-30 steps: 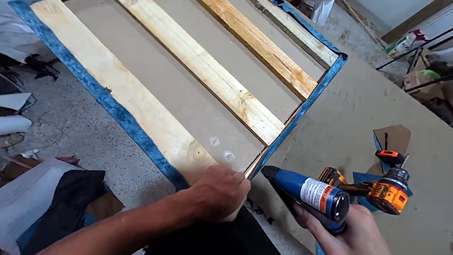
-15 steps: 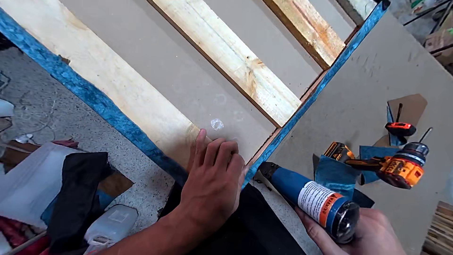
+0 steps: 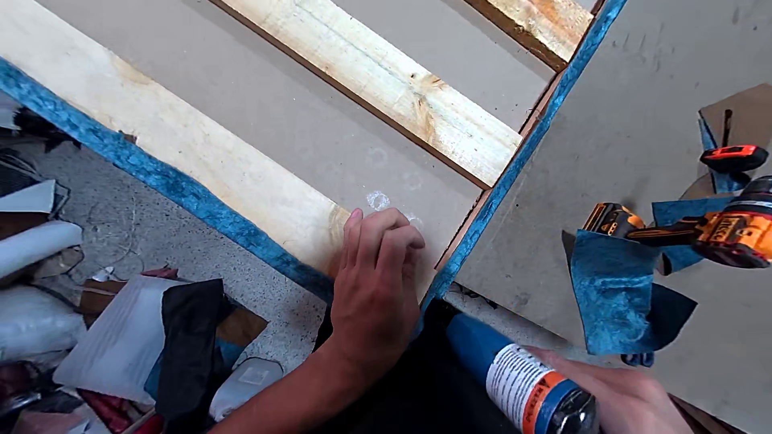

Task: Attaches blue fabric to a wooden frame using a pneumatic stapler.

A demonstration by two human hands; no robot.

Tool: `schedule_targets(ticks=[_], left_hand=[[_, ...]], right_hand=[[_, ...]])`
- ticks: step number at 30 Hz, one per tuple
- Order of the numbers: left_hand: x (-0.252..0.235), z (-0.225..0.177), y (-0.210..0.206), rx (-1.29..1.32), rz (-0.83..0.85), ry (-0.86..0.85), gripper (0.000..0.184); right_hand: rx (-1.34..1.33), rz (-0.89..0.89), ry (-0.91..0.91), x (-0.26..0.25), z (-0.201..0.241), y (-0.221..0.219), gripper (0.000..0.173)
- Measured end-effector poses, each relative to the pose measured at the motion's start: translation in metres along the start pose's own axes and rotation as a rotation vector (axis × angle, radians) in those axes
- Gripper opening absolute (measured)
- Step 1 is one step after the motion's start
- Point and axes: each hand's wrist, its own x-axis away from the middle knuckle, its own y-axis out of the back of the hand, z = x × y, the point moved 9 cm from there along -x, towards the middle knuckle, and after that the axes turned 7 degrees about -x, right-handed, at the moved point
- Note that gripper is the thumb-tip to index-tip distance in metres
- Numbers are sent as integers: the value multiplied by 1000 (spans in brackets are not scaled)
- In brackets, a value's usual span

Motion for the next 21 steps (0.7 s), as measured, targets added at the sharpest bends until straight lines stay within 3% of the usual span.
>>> schedule_targets(ticks=[6,13,17,21], left_hand=[[1,7,8,131,-51,26,18],[1,16,15,279,-76,34,20],[-1,0,-2,103,101,-86,33],[1,-29,-26,-193,210,-254,46]], right_hand=[[-7,55,-9,5,3,-14,31],[166,-213,26,-14,-5,35,30],[145,-193,-24,-13,-8,47,29],[88,-343,-116,15,-32,55,26]])
